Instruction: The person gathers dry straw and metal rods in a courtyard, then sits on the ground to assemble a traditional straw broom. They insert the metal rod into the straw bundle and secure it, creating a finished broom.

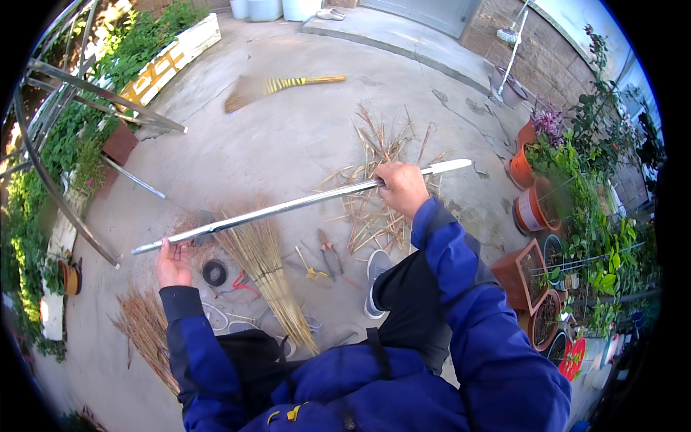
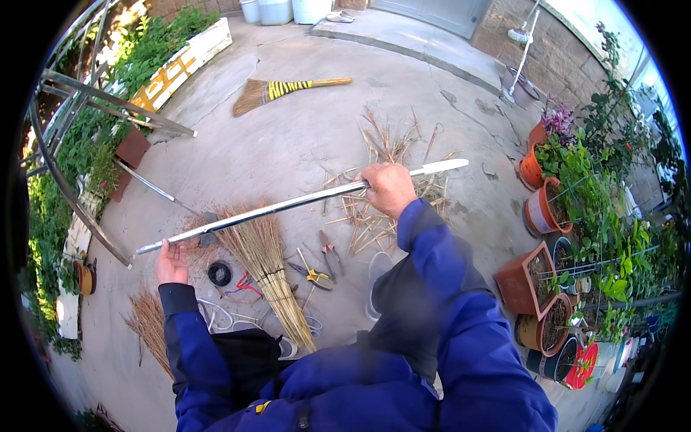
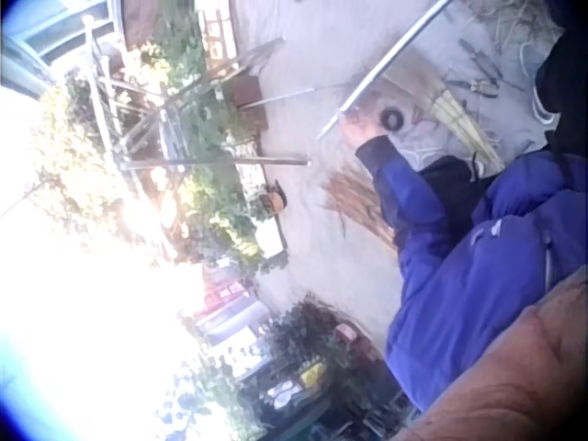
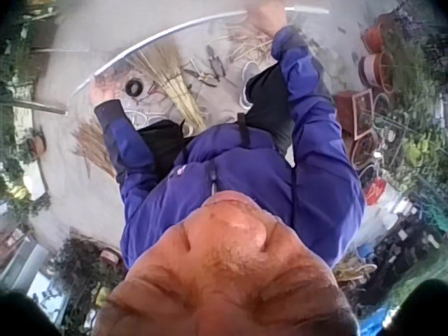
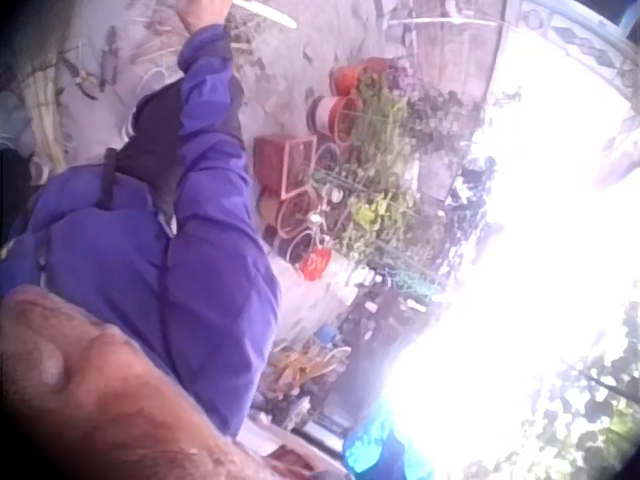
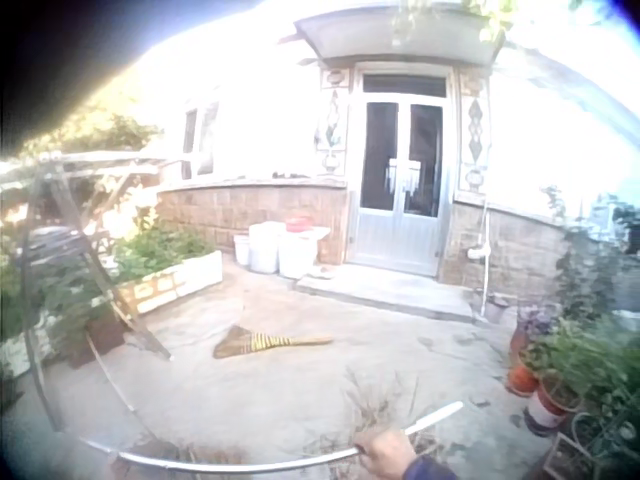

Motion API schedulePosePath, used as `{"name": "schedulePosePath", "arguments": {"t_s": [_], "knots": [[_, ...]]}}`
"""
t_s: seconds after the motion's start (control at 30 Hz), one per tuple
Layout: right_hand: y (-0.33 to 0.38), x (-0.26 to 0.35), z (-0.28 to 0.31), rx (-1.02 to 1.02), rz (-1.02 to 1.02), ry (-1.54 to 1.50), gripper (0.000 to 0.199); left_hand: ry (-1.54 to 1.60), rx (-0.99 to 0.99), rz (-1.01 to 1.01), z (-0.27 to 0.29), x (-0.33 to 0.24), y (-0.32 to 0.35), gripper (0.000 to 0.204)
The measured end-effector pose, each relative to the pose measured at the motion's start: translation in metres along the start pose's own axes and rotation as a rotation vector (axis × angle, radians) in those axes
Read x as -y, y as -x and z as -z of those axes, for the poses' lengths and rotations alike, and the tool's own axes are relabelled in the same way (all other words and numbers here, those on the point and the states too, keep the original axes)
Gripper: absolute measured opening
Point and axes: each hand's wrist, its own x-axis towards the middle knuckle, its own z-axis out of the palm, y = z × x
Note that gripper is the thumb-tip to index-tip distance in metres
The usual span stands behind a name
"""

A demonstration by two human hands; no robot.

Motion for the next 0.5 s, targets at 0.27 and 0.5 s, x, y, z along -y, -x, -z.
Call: {"name": "schedulePosePath", "arguments": {"t_s": [0.27,0.5], "knots": [[0.01,-0.02,0.018,-0.078,-0.046,0.268,0.013,0.096,-0.159,0.015,0.008,-0.013,-0.007,0.015],[0.018,-0.01,0.009,0.088,0.033,0.178,0.017,0.466,0.084,-0.003,0.042,-0.039,-0.035,0.036]]}}
